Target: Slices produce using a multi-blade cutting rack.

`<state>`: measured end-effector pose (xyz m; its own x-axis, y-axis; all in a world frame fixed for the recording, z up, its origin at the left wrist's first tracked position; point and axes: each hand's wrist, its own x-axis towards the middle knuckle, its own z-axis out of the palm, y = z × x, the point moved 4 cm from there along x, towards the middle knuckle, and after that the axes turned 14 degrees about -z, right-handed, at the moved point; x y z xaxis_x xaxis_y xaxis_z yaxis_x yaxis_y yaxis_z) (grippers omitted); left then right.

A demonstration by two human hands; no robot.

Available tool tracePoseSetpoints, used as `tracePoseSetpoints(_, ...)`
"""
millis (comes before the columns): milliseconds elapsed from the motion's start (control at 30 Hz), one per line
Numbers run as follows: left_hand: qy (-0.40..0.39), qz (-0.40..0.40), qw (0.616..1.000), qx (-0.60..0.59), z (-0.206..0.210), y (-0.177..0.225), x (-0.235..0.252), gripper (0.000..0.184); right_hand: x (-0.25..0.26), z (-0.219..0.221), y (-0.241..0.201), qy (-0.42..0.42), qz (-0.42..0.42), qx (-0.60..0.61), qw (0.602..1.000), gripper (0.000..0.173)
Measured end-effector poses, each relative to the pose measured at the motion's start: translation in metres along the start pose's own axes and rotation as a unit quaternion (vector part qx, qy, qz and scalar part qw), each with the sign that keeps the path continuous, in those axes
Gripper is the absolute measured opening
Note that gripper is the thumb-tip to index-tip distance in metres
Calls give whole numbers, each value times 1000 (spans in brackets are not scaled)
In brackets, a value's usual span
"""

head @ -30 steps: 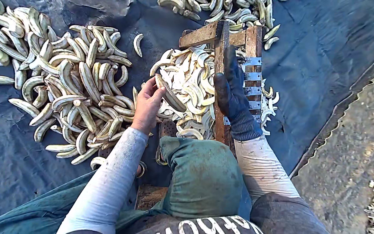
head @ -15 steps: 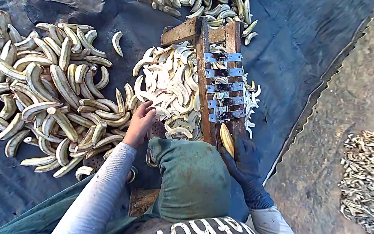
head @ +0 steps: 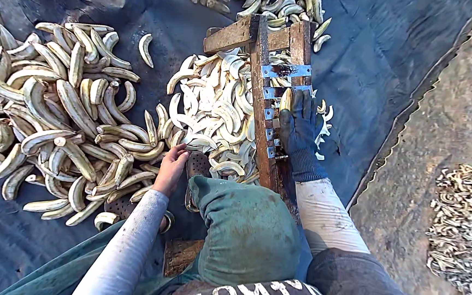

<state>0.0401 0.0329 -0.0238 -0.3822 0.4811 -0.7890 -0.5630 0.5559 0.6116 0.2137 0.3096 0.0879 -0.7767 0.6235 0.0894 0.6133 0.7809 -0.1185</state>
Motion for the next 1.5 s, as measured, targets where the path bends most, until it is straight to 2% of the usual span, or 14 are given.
tracePoseSetpoints(133, 1, 2, 1000, 2, -7, 1, 9, 39, 116, -3, -21, -29, 15, 1, 999, 65)
tracePoseSetpoints(200, 7, 2, 1000, 11, -18, 0, 13, 40, 148, -2, -29, -61, 24, 6, 998, 60)
tracePoseSetpoints(367, 35, -14, 999, 8, -34, 2, 19, 40, 161, -6, -35, -42, 74, 14, 996, 57)
tracePoseSetpoints(567, 13, -17, 1000, 14, -17, -2, 16, 39, 197, -6, -24, -32, 85, 59, 994, 55)
tracePoseSetpoints(733, 41, -9, 999, -3, -31, 6, 2, 38, 230, -28, 0, 123, 66, 188, 972, 46)
tracePoseSetpoints(833, 70, -1, 997, -18, -45, 4, -3, 37, 173, -56, -7, 168, -10, 231, 958, 53)
tracePoseSetpoints(933, 73, 3, 997, -20, -44, 4, -9, 37, 50, -72, -21, 122, -54, 169, 977, 55)
tracePoseSetpoints(1033, 61, 8, 998, -10, -33, 0, -13, 38, -74, -48, -7, 84, -47, 106, 990, 57)
tracePoseSetpoints(1133, 52, 5, 999, 11, -24, -3, -20, 38, -157, -26, -1, 74, -25, 109, 991, 57)
tracePoseSetpoints(1233, 45, 2, 999, 25, -19, -4, -29, 37, -201, -29, -7, 68, -2, 162, 984, 58)
tracePoseSetpoints(1300, 45, 8, 999, 29, -19, -6, -32, 37, -213, -36, -13, 38, -3, 257, 966, 59)
tracePoseSetpoints(1433, 43, 15, 999, 30, -18, -10, -38, 37, -207, -46, -21, 34, 118, 538, 834, 72)
tracePoseSetpoints(1467, 45, 16, 998, 28, -18, -11, -42, 36, -205, -47, -20, 35, 138, 560, 816, 74)
tracePoseSetpoints(1500, 47, 17, 998, 27, -18, -11, -47, 36, -203, -45, -16, 34, 140, 545, 826, 73)
